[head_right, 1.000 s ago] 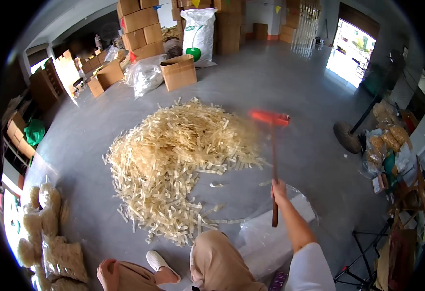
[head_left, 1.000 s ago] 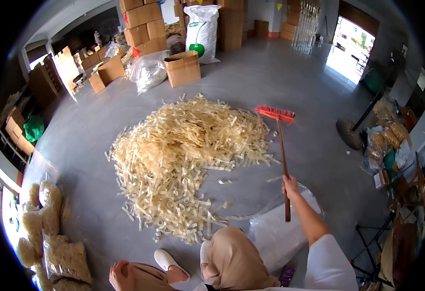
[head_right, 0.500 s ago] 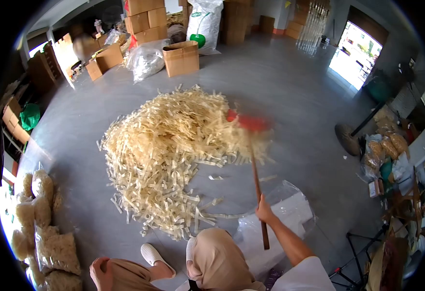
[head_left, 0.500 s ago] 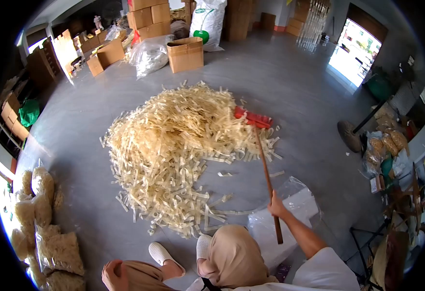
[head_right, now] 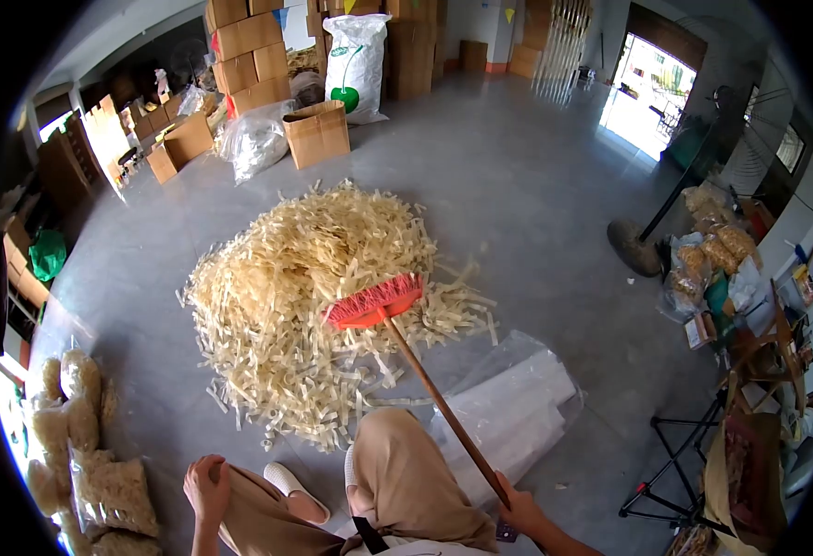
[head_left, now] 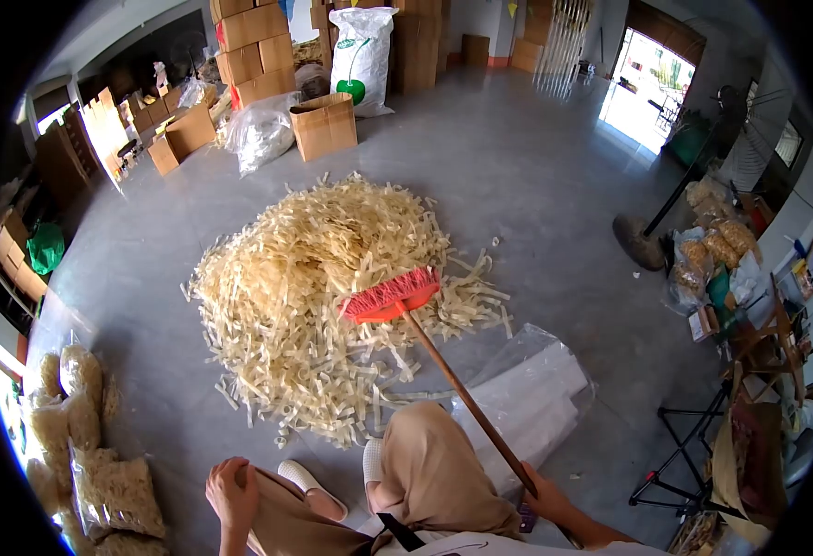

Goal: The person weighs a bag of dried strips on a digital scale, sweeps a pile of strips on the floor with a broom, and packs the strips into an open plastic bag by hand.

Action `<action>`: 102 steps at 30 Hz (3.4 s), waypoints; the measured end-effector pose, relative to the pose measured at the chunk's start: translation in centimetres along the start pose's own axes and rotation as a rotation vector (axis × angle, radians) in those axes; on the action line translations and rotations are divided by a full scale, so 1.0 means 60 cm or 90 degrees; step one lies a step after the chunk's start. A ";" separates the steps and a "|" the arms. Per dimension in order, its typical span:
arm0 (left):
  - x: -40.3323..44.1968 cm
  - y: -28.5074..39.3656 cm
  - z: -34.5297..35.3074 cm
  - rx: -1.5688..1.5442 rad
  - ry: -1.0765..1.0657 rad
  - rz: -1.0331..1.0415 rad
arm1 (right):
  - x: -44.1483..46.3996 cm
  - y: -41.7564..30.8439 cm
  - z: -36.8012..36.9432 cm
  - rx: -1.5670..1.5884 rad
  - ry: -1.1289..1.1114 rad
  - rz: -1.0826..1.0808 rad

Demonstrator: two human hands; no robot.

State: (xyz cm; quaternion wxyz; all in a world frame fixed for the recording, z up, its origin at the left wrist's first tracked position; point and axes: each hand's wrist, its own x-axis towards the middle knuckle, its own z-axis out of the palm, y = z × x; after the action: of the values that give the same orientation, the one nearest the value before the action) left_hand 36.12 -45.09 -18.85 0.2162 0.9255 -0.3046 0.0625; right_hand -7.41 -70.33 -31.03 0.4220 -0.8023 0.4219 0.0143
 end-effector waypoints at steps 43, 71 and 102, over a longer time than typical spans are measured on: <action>-0.003 -0.016 -0.004 -0.025 -0.011 -0.023 | -0.041 -0.026 0.040 -0.002 -0.195 0.059; -0.018 -0.015 -0.013 -0.040 0.030 -0.045 | -0.070 0.096 -0.019 0.289 -0.117 0.481; -0.057 -0.030 -0.052 -0.053 0.060 -0.072 | 0.620 -0.413 0.038 -0.131 0.237 -0.446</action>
State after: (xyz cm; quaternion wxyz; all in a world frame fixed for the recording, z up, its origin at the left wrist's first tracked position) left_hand 34.49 -40.59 -17.57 0.2715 0.9276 -0.2437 0.0808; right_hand 34.35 -86.35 -30.11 0.2354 -0.9244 0.1887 -0.2333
